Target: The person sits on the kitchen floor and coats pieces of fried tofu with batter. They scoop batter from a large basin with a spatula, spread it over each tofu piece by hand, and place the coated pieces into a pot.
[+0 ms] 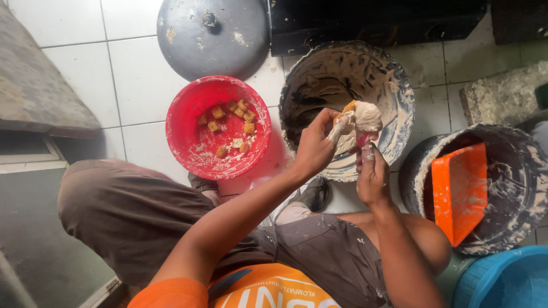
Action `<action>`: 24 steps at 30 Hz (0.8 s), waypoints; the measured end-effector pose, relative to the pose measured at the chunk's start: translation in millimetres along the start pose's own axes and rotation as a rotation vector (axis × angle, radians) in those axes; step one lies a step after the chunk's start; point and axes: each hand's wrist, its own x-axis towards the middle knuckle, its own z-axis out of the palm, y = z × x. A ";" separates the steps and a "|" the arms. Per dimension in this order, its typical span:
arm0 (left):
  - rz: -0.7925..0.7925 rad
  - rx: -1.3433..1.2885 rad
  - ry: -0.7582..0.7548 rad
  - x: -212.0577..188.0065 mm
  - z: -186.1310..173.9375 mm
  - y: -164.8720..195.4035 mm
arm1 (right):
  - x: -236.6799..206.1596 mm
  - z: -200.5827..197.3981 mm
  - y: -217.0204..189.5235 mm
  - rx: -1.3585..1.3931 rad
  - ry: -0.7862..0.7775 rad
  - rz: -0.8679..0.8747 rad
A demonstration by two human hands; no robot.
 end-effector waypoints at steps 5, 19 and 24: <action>0.068 -0.035 -0.180 -11.7 -4.4 -4.6 | -1.8 -7.9 -18.4 -0.404 0.042 -0.502; 0.008 -0.408 -0.300 -1.6 -36.9 -0.5 | -11.7 -12.2 -30.4 -0.645 0.315 -0.711; 0.147 -0.375 -0.222 12.0 -49.1 9.7 | -7.1 -17.3 -35.0 -0.683 0.244 -0.660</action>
